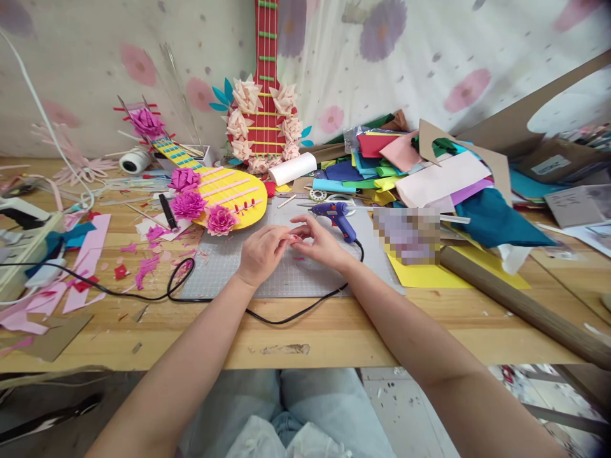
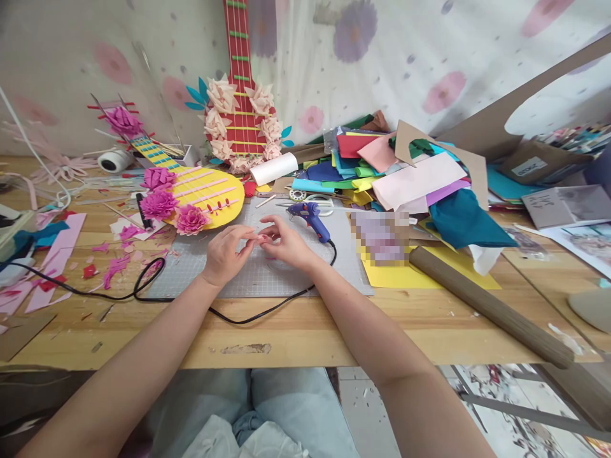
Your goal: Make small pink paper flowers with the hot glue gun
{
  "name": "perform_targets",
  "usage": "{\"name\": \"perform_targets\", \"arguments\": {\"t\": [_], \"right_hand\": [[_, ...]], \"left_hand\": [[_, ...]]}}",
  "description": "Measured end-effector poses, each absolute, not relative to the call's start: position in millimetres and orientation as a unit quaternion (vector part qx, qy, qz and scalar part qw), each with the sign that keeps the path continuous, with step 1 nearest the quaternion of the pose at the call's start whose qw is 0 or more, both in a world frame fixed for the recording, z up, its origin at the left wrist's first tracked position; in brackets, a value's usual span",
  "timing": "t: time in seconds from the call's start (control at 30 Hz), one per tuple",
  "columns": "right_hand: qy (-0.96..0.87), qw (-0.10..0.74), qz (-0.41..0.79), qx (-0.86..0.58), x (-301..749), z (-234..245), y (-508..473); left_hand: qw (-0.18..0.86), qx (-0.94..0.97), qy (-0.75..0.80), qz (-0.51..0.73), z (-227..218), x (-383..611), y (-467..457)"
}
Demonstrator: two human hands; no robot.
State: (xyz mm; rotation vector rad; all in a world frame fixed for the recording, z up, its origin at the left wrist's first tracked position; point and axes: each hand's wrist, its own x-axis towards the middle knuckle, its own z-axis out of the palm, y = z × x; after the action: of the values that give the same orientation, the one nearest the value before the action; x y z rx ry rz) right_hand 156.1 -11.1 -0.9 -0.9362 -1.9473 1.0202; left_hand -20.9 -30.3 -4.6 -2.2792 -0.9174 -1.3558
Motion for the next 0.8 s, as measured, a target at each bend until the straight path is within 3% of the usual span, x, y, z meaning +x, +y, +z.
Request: {"name": "perform_targets", "arguments": {"t": [0.8], "right_hand": [[-0.773,0.359,0.330,-0.405,155.3,4.7,-13.2]], "left_hand": [[0.049,-0.787,-0.384,-0.481,-9.4,-20.1,-39.3]]}}
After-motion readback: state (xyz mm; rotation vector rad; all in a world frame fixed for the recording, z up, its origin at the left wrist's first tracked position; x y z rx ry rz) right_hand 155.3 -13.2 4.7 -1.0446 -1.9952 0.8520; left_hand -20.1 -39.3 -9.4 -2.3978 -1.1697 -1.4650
